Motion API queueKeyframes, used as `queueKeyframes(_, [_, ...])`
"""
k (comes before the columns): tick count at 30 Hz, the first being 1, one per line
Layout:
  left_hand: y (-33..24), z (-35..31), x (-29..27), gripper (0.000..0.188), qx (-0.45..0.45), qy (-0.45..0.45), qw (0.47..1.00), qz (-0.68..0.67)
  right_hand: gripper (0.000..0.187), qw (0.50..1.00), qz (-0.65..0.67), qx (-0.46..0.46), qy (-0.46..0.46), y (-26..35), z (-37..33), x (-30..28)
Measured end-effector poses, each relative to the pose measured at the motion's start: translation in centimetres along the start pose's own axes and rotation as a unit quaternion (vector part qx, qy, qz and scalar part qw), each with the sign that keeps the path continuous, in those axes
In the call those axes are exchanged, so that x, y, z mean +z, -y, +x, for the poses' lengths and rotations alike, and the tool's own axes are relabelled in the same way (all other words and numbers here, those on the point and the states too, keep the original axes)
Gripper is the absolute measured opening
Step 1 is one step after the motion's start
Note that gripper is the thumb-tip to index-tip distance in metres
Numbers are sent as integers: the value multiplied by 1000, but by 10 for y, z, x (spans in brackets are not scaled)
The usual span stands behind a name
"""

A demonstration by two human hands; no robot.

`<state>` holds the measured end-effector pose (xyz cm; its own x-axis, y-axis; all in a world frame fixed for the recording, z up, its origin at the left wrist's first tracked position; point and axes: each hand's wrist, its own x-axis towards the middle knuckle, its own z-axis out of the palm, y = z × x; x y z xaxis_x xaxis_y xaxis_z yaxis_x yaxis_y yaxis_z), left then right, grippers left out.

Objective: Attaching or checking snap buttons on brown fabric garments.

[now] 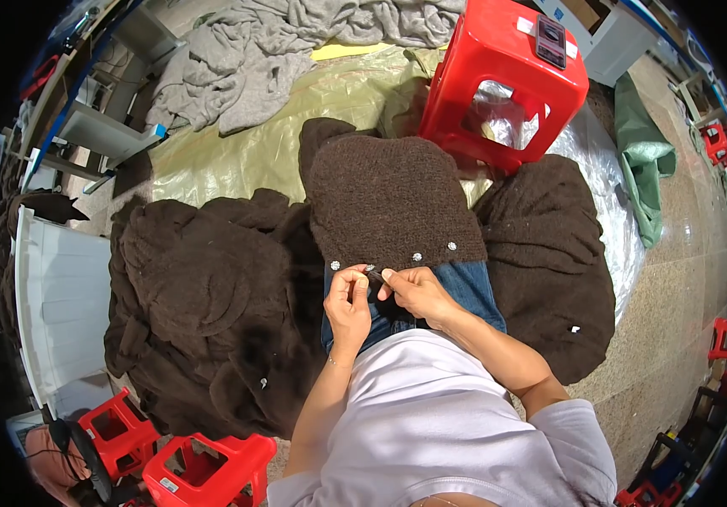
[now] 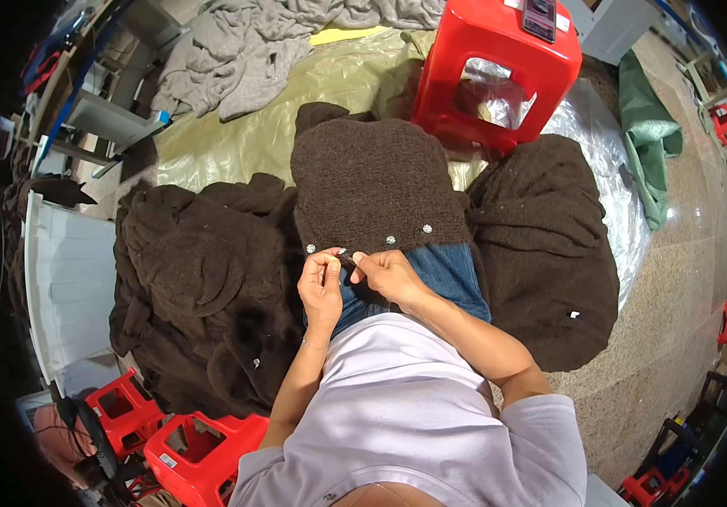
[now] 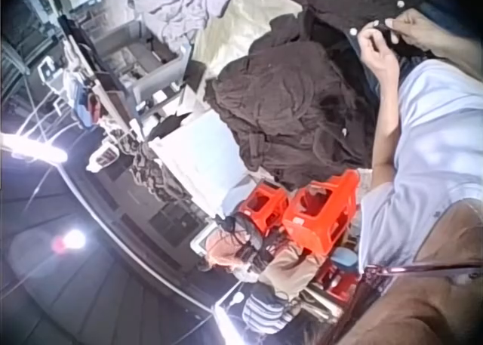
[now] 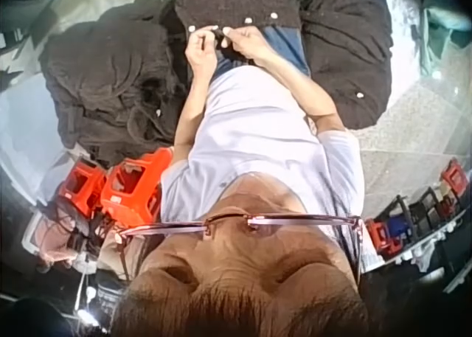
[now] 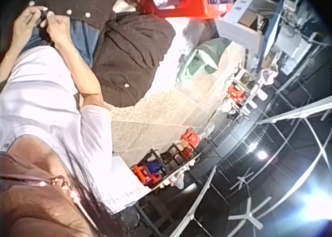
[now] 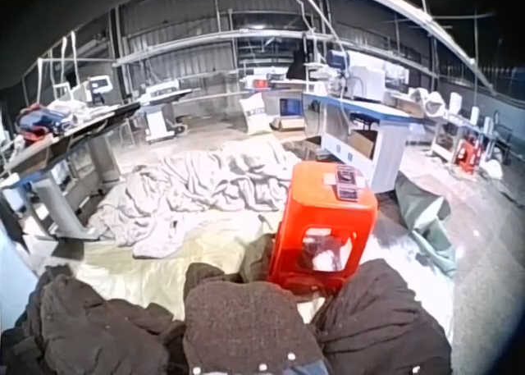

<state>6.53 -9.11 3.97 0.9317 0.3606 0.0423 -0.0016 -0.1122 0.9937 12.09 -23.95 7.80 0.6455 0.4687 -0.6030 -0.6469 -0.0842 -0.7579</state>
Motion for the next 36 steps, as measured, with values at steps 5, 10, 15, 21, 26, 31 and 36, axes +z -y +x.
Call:
queueKeyframes(5, [2, -1, 1, 1, 0, 13, 1000, -4, 43, 999, -24, -16, -19, -2, 2, -1])
queueKeyframes(10, [2, -1, 1, 1, -16, 7, 1000, -8, 44, 999, -25, -17, -14, -3, 2, -2])
queueKeyframes(15, [-1, -1, 0, 1, 0, 17, 1000, 7, 44, 1000, -11, -10, -27, -2, 3, 0])
queueKeyframes(21, [0, -2, 1, 3, 2, 11, 1000, -3, 43, 998, -25, -37, -33, -10, 3, -7])
queueKeyframes(26, [4, -6, 0, 4, 70, -14, 997, 31, 47, 994, 75, -72, -46, -22, -18, -35])
queueKeyframes(31, [5, -12, -2, 5, 73, -44, 990, 109, 51, 926, 280, -161, -194, -32, -28, -65])
queueKeyframes(36, [3, -6, 9, 6, 183, -134, 972, 58, 50, 920, 298, -170, -191, -34, -26, -64])
